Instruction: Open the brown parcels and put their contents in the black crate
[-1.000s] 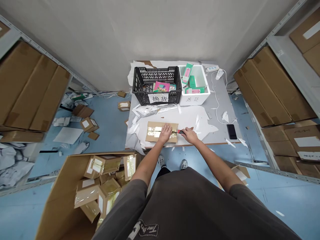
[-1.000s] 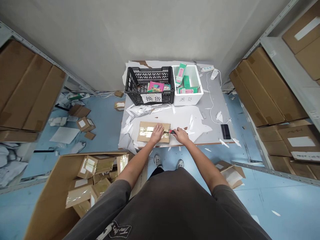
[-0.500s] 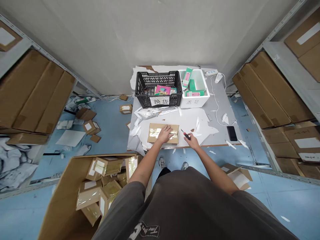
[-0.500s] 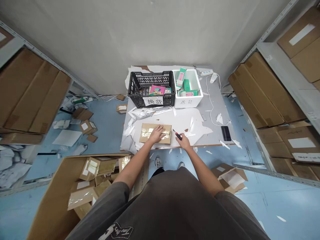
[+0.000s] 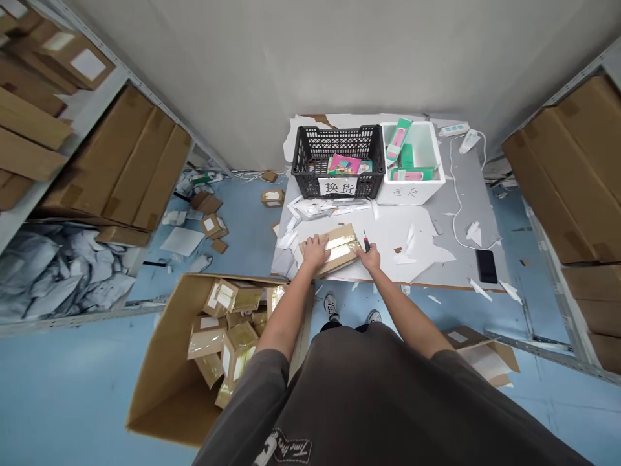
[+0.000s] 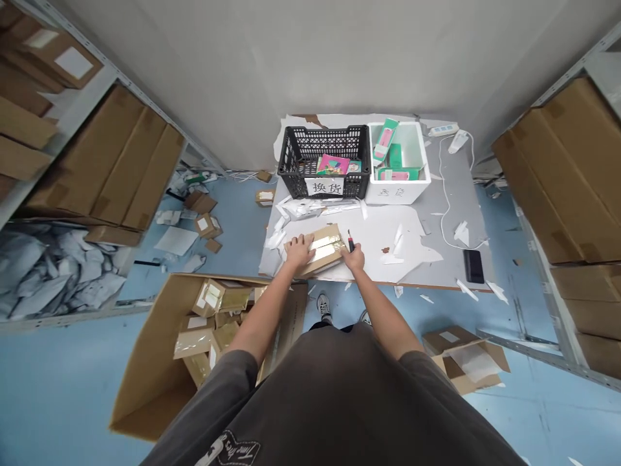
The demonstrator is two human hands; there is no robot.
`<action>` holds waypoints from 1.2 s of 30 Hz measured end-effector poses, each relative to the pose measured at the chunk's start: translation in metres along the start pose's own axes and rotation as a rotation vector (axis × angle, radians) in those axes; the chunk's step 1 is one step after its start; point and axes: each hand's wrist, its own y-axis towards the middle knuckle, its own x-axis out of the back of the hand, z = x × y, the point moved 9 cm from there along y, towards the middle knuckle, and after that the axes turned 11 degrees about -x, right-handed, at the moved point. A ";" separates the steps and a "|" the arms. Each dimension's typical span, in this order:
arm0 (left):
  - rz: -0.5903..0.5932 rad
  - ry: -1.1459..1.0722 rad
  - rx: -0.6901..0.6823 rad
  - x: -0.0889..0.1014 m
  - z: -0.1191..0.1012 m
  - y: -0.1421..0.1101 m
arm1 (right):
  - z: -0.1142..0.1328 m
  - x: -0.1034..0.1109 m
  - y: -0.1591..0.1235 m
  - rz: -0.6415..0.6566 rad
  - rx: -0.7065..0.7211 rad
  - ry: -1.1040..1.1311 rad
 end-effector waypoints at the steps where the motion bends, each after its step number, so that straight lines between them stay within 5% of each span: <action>1: -0.006 -0.002 0.040 -0.001 0.002 -0.008 | 0.010 0.000 0.008 0.000 0.004 0.000; 8: -0.045 -0.105 0.430 -0.004 0.002 -0.032 | 0.075 -0.009 0.042 -0.037 0.043 0.114; 13: -0.019 -0.237 0.528 0.000 0.000 -0.030 | 0.051 -0.015 0.013 0.023 0.096 0.301; 17: 0.035 -0.225 0.355 0.005 0.005 -0.031 | 0.010 -0.028 -0.027 0.094 0.115 0.342; 23: 0.066 0.064 -0.390 0.006 -0.020 -0.031 | -0.006 -0.037 -0.036 0.065 0.081 0.265; 25: 0.106 0.088 -0.531 -0.001 -0.027 -0.032 | -0.002 -0.037 -0.028 0.081 0.079 0.266; 33: 0.085 0.252 -0.520 0.004 -0.043 -0.011 | 0.065 -0.031 0.024 0.215 0.213 0.192; 36: 0.103 0.217 -0.405 0.004 -0.047 -0.008 | 0.092 -0.007 0.042 0.156 0.233 0.162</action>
